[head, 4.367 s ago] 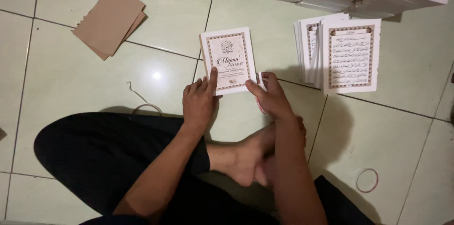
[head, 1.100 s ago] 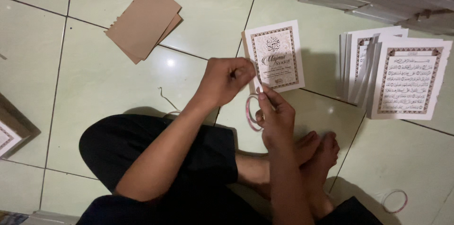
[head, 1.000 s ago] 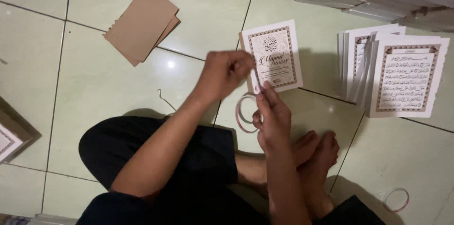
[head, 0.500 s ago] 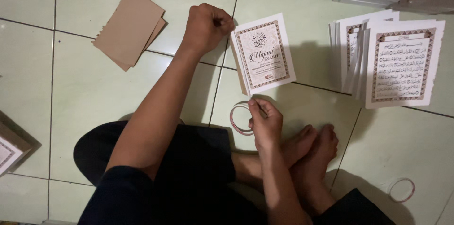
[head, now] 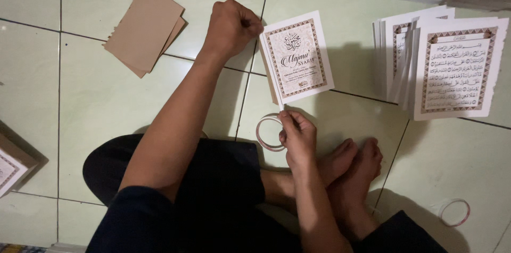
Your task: The person sits on the floor and tapes the spines of small books using a roll of tape. They pick up a book, apply tape to the spine, and place it on a stack. The person handles the books and tape by hand.
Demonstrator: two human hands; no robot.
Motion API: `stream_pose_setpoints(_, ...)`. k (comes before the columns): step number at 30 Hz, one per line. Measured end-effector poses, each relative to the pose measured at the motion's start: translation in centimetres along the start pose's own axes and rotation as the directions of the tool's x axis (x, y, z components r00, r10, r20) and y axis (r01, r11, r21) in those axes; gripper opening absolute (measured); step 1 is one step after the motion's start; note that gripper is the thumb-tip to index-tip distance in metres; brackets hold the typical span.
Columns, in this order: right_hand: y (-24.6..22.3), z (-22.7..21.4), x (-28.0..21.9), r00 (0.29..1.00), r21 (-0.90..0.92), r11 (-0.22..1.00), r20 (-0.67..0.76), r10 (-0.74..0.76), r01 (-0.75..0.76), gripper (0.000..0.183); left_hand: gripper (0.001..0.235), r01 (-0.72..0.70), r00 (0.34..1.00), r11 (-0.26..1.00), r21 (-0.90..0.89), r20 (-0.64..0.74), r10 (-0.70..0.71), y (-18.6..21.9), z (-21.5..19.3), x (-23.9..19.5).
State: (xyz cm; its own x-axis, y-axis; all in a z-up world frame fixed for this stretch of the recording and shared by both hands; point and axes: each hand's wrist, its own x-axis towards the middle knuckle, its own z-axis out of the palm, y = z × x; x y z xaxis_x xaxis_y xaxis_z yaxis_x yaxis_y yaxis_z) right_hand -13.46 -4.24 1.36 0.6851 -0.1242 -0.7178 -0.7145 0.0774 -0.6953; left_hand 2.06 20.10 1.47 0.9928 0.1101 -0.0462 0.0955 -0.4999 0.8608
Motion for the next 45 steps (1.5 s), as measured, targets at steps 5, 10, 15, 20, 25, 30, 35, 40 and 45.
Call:
stream_pose_setpoints(5,0.0,0.1,0.1,0.999,0.012,0.999,-0.02,0.046,-0.046,0.012,0.013,0.026,1.0,0.999,0.021,-0.003,-0.026,0.1,0.1,0.1)
stream_pose_setpoints(10,1.0,-0.3,0.8,1.0,0.015,0.999,-0.008,0.029,-0.028,0.01,0.014,0.052,0.999,0.998,0.021,-0.012,-0.052,-0.1,0.4,0.0)
stream_pose_setpoints(15,0.6,-0.1,0.6,0.999,0.02,0.999,-0.001,0.045,-0.045,0.014,0.014,0.097,0.995,0.995,0.021,-0.002,-0.097,0.4,0.3,0.0)
stream_pose_setpoints(20,0.0,0.1,0.2,0.996,0.01,0.997,-0.036,0.081,-0.08,0.009,0.017,0.146,0.989,0.987,0.064,-0.036,-0.144,0.4,0.6,0.4)
stream_pose_setpoints(25,-0.2,-0.1,0.3,0.996,0.022,0.996,-0.035,0.088,-0.087,0.011,0.014,0.162,0.987,0.987,-0.009,-0.011,-0.162,1.5,0.1,-0.3)
stream_pose_setpoints(30,0.1,-0.1,0.3,0.997,0.03,0.997,0.018,0.072,-0.073,0.012,0.008,0.091,0.994,0.995,-0.036,-0.06,-0.093,0.1,0.6,-0.3)
stream_pose_setpoints(35,1.7,-0.3,1.3,0.999,0.023,0.998,-0.008,0.054,-0.054,0.01,0.013,0.044,0.996,0.994,0.095,-0.075,-0.037,-0.5,0.9,-0.4)
stream_pose_setpoints(40,-0.4,0.2,0.2,0.994,-0.004,0.994,-0.007,0.111,-0.111,0.01,0.011,0.057,0.995,0.998,0.008,-0.087,-0.056,-0.1,0.9,-0.4)
stream_pose_setpoints(45,0.7,0.2,1.0,0.997,0.024,0.997,0.015,0.072,-0.072,0.006,0.011,0.036,0.995,0.999,-0.003,-0.094,-0.036,-0.3,1.1,-0.6)
